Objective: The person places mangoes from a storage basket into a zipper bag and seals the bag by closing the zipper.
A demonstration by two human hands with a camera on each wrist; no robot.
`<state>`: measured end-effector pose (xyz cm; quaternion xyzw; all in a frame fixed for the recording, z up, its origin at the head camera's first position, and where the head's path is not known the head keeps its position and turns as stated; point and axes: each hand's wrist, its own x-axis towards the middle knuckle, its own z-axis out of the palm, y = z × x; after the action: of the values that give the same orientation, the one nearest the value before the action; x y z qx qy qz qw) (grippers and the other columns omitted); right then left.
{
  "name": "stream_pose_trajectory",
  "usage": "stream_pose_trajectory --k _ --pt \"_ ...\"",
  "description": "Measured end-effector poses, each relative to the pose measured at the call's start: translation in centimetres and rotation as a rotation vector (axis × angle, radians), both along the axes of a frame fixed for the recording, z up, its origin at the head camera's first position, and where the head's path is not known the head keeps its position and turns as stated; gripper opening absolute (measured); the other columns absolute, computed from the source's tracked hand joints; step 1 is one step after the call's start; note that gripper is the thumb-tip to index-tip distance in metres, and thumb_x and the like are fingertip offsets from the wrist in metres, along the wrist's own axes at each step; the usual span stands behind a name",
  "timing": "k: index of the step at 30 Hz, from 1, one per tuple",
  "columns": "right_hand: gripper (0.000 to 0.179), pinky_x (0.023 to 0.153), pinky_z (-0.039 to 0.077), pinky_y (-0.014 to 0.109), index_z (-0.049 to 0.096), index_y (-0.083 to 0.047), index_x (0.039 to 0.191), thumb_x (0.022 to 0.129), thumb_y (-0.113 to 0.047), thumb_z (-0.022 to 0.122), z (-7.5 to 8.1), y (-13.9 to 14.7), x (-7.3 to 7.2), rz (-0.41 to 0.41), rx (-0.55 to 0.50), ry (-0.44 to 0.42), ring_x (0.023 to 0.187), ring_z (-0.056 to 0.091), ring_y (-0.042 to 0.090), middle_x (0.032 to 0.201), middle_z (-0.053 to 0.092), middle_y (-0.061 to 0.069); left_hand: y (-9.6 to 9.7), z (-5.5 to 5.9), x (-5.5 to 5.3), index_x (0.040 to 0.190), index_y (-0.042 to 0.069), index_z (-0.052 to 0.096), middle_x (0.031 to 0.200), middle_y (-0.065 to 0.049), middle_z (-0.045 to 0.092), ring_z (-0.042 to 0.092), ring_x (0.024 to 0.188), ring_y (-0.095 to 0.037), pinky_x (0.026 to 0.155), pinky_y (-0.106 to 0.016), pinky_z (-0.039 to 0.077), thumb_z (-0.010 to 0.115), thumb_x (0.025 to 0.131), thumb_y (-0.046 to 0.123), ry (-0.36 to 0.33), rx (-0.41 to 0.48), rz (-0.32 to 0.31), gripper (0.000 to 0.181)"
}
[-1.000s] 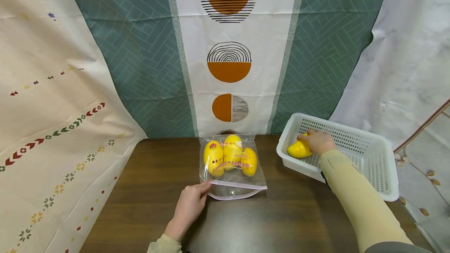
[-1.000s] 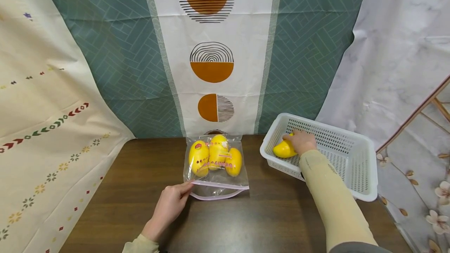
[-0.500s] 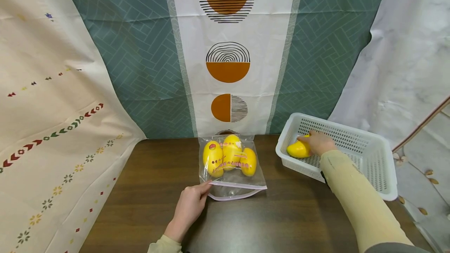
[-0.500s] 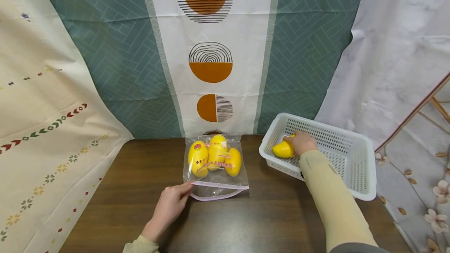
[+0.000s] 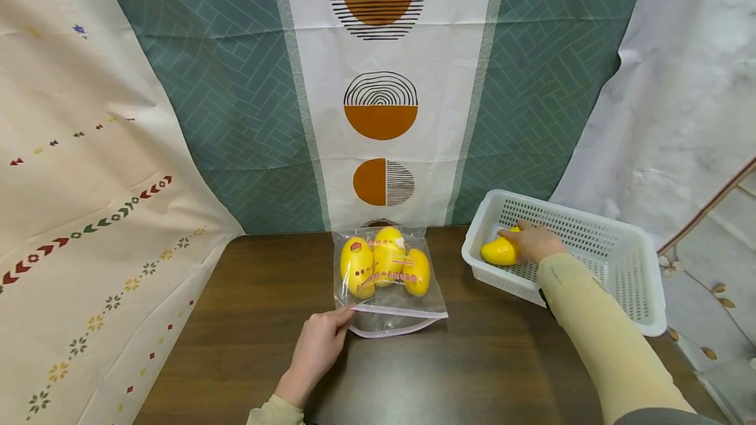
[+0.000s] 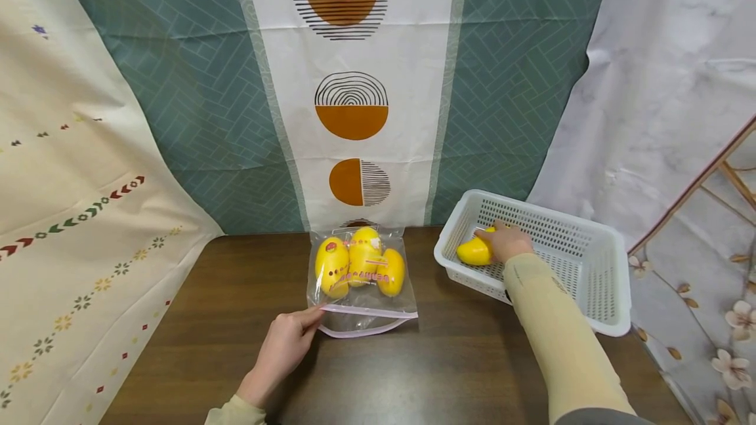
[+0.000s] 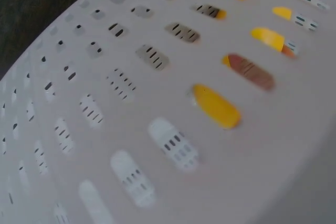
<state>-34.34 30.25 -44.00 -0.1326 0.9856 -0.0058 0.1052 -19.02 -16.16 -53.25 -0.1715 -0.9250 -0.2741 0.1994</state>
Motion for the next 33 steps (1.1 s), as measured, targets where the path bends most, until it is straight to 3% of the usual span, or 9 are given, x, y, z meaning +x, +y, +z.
stream_pose_trajectory --k 15,23,29,33 --pt "0.083 0.099 0.052 0.070 0.048 -0.016 0.162 0.090 -0.019 0.088 0.17 -0.09 -0.23 -0.014 0.041 -0.021 0.118 0.055 0.063 0.153 0.043 0.041 -0.02 0.23 -0.04 0.117 0.009 0.084 0.117 -0.008 0.080 0.078 0.105 -0.025 0.085 -0.046 0.064 0.085 0.084 -0.008 0.000 0.002 -0.009 0.037" --pt "0.083 0.105 0.042 0.079 0.046 -0.013 0.162 0.090 -0.022 0.087 0.18 -0.09 -0.37 -0.051 -0.002 -0.122 0.132 0.044 0.068 0.157 0.036 0.043 0.01 0.21 0.09 0.118 0.010 0.084 0.118 -0.008 0.079 0.078 0.106 -0.025 0.085 -0.046 0.064 0.085 0.085 -0.008 -0.013 0.010 -0.007 0.038" --pt "0.084 0.100 0.049 0.074 0.052 -0.010 0.158 0.082 -0.007 0.090 0.22 0.11 -0.30 0.002 0.003 -0.091 0.108 0.060 0.053 0.140 0.054 0.037 0.04 0.19 0.14 0.119 0.009 0.084 0.118 -0.009 0.079 0.078 0.106 -0.025 0.086 -0.047 0.064 0.085 0.085 -0.008 -0.017 0.013 -0.012 0.038" --pt "0.084 0.100 0.050 0.072 0.054 -0.007 0.155 0.080 -0.005 0.092 0.08 0.24 -0.35 0.039 0.000 -0.074 0.107 0.062 0.048 0.137 0.057 0.035 0.06 0.13 0.17 0.118 0.009 0.084 0.117 -0.009 0.079 0.078 0.105 -0.026 0.085 -0.046 0.064 0.086 0.084 -0.007 -0.011 0.016 -0.011 0.038"
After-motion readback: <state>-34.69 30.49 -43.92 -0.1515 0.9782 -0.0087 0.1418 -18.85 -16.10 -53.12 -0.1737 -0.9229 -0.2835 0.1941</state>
